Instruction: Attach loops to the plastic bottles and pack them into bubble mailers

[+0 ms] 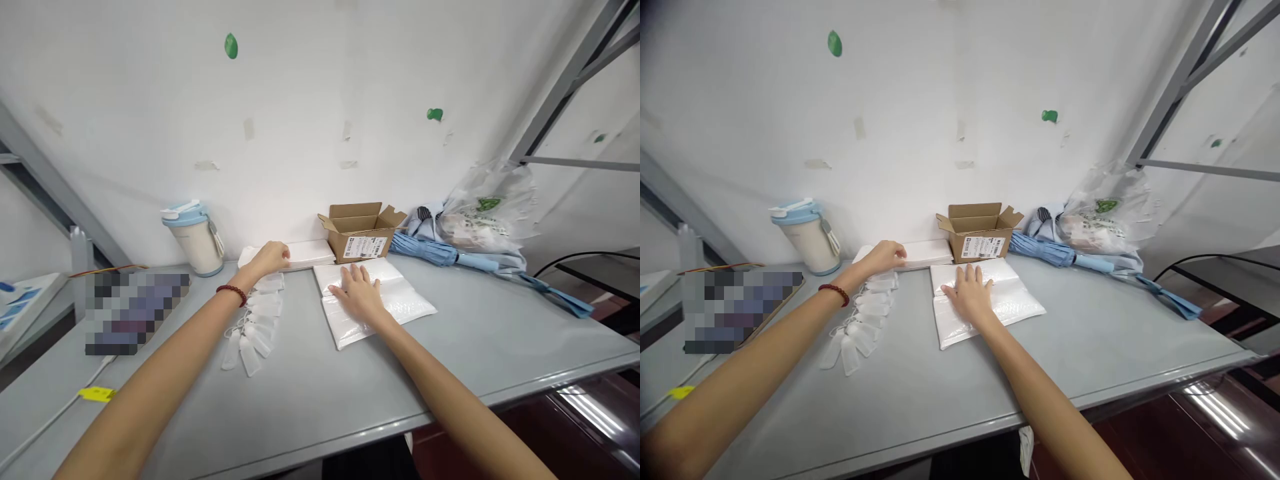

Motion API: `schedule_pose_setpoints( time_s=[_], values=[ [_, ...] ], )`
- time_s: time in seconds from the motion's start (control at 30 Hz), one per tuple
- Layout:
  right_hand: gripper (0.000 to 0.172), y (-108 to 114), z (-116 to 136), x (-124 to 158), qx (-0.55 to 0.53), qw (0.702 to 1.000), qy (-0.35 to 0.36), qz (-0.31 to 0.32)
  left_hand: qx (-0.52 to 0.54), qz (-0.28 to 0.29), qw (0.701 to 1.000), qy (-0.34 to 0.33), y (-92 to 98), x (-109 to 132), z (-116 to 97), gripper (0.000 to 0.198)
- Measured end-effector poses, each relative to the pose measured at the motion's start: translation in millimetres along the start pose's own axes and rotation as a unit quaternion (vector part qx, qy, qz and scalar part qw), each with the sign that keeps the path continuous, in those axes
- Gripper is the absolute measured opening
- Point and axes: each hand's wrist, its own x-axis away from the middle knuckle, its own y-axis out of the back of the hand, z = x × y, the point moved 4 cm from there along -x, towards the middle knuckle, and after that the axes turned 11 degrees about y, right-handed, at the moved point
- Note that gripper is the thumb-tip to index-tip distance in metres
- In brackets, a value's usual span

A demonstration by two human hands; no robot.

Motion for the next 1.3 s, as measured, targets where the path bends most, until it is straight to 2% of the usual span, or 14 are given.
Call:
schedule_pose_setpoints(
  time_s=[0.13,0.3,0.53,0.67,0.7,0.77,0.83,0.9,1.0,1.07,1.13,1.2,1.27,1.3],
  values=[
    [0.060,3,2,1,-0.002,1.000,-0.001,-0.001,-0.007,0.004,1.000,0.002,1.4,-2,4,0.021],
    [0.057,4,3,0,0.006,1.000,0.002,-0.012,-0.027,-0.016,0.999,0.018,3.8,6,0,0.017],
    [0.059,7,8,2,0.013,0.999,0.001,-0.039,-0.059,-0.113,0.992,0.023,11.9,26,-16,0.025],
    [0.068,20,17,7,0.012,0.988,0.042,-0.149,-0.069,-0.170,0.983,0.012,19.5,59,-25,0.029],
    [0.069,24,21,10,0.018,0.981,0.073,-0.180,-0.072,-0.183,0.980,0.003,19.5,71,-27,0.027],
    [0.070,30,33,15,0.040,0.963,0.150,-0.222,-0.058,-0.252,0.964,-0.062,19.5,100,-35,0.026],
    [0.067,31,44,22,0.073,0.945,0.220,-0.231,-0.023,-0.303,0.944,-0.132,16.3,130,-44,0.024],
    [0.060,27,51,26,0.103,0.935,0.255,-0.224,0.016,-0.327,0.927,-0.183,12.6,155,-52,0.024],
    [0.057,21,54,26,0.128,0.930,0.273,-0.211,0.059,-0.303,0.924,-0.224,12.1,173,-57,0.028],
    [0.060,17,51,22,0.132,0.931,0.276,-0.201,0.090,-0.305,0.930,-0.184,21.1,172,-49,0.026],
    [0.063,14,47,19,0.132,0.934,0.267,-0.195,0.132,-0.335,0.930,-0.078,36.1,164,-28,0.024],
    [0.066,14,42,17,0.132,0.939,0.254,-0.191,0.183,-0.352,0.917,0.044,49.7,155,-2,0.029],
    [0.069,13,41,17,0.141,0.939,0.255,-0.183,0.262,-0.308,0.905,0.128,55.1,146,23,0.035],
    [0.070,13,41,19,0.149,0.937,0.262,-0.178,0.328,-0.256,0.896,0.159,53.1,141,33,0.037]
  ],
)
